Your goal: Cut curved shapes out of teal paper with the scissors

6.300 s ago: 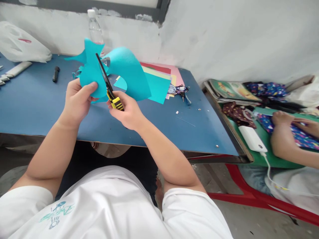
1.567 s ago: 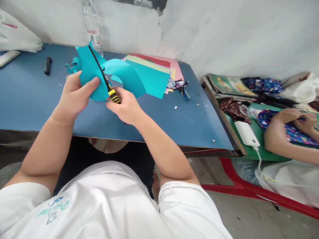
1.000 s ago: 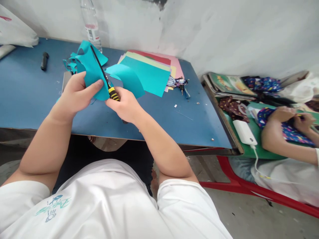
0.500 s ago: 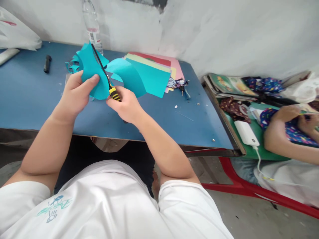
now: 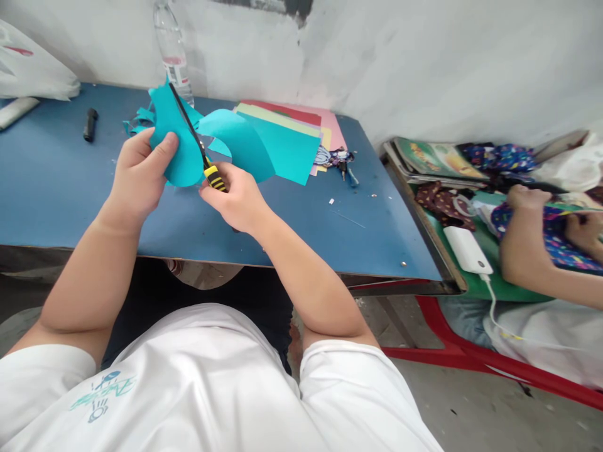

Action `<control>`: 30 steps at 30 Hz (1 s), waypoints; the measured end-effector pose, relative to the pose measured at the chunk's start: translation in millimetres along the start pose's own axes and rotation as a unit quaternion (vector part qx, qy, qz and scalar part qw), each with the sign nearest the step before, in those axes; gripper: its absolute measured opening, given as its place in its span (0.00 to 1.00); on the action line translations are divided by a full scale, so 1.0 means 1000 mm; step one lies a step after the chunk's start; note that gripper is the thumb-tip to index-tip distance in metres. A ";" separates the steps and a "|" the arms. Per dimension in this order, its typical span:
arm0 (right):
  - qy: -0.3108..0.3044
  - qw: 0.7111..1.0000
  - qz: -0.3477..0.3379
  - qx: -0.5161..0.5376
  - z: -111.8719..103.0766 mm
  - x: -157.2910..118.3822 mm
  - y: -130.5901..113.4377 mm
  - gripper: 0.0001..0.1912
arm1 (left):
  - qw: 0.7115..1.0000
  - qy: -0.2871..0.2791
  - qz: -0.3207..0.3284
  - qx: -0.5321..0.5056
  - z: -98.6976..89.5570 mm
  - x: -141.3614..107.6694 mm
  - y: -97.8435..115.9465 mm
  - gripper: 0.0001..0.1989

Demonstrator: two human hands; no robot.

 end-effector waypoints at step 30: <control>0.004 1.000 0.003 -0.021 0.000 0.000 0.001 0.10 | 0.999 0.019 0.046 -0.019 -0.008 0.008 -0.013 0.32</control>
Point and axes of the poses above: each hand's wrist, its own x-axis towards the middle knuckle, its own z-axis out of the palm, y = z × x, the point moved 4 cm from there along x, towards the middle knuckle, and after that the axes turned 12 degrees about x, right-handed, at the moved point
